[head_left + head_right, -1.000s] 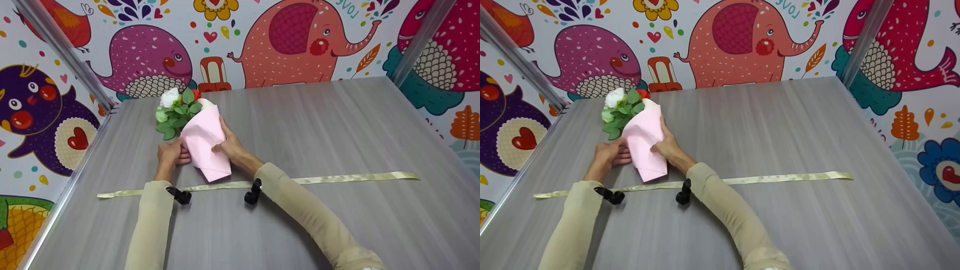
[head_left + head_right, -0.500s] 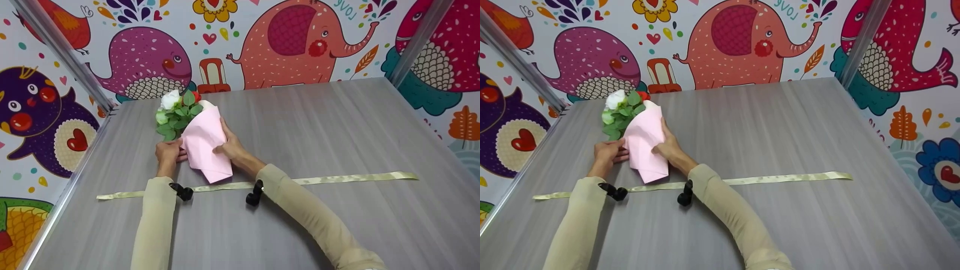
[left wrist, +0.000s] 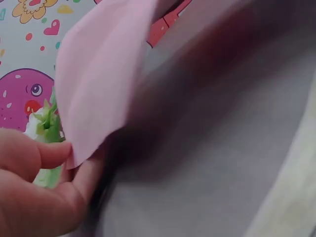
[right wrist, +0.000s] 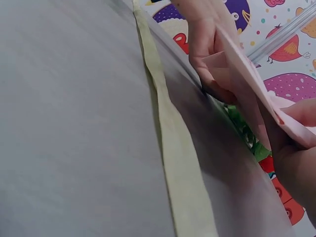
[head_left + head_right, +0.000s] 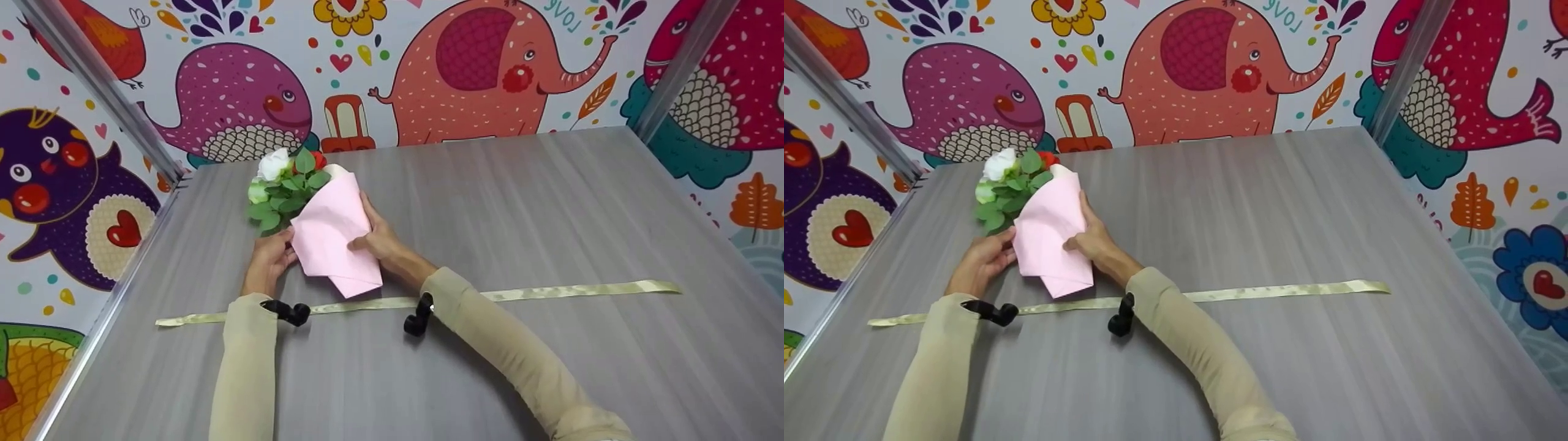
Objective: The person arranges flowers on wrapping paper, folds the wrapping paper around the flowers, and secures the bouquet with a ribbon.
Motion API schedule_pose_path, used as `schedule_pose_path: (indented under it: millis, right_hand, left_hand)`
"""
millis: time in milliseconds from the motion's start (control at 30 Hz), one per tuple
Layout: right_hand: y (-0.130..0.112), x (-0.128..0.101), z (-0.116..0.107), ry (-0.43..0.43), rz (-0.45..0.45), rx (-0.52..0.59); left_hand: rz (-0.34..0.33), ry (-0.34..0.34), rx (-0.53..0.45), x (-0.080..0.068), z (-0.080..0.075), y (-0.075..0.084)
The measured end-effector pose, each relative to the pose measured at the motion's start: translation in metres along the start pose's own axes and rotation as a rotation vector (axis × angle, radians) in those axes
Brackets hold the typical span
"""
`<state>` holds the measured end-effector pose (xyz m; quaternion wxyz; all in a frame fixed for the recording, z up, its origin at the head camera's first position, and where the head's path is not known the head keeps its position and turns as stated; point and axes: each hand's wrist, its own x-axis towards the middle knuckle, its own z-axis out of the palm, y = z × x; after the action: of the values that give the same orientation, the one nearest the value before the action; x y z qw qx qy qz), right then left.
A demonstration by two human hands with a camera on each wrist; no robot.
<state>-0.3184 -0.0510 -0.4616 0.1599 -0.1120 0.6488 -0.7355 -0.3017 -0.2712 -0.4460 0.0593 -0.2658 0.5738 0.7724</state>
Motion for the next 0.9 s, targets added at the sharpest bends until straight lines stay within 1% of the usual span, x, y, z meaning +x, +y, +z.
schedule_pose_path:
  millis: [33,100,167,233,300,400,500,600,700,800,900]
  right_hand:
    - [0.000,0.000,0.000,0.002,-0.003,0.000]
    - [-0.001,0.000,-0.001,0.001,-0.010,0.004]
    - [-0.002,-0.001,-0.003,-0.006,-0.024,0.011]
    - [-0.002,-0.002,-0.006,-0.009,-0.040,0.018]
    - [-0.001,-0.004,-0.009,-0.002,-0.053,0.026]
    - [-0.002,-0.006,-0.014,0.036,-0.063,0.024]
    - [-0.003,-0.008,-0.020,0.080,-0.068,0.014]
    - [-0.006,-0.009,-0.028,0.100,-0.090,0.029]
    - [-0.010,-0.012,-0.038,0.077,-0.145,0.078]
    - [-0.016,-0.017,-0.047,0.015,-0.199,0.135]
    - [-0.022,-0.022,-0.055,-0.027,-0.223,0.179]
  left_hand:
    - [-0.001,0.016,-0.036,0.000,0.002,-0.001]
    - [-0.009,0.027,-0.097,-0.001,0.006,-0.002]
    - [-0.012,0.033,-0.134,-0.001,0.011,-0.003]
    - [-0.006,0.019,-0.146,-0.002,0.016,-0.004]
    - [0.027,-0.004,-0.154,-0.001,0.022,-0.005]
    - [0.101,-0.063,-0.194,-0.003,0.031,-0.007]
    - [0.168,-0.148,-0.290,-0.006,0.039,-0.007]
    - [0.216,-0.198,-0.368,-0.012,0.049,-0.005]
    - [0.250,-0.245,-0.419,-0.019,0.060,-0.002]
    - [0.266,-0.285,-0.479,-0.026,0.070,0.000]
    - [0.281,-0.313,-0.523,-0.033,0.079,0.003]
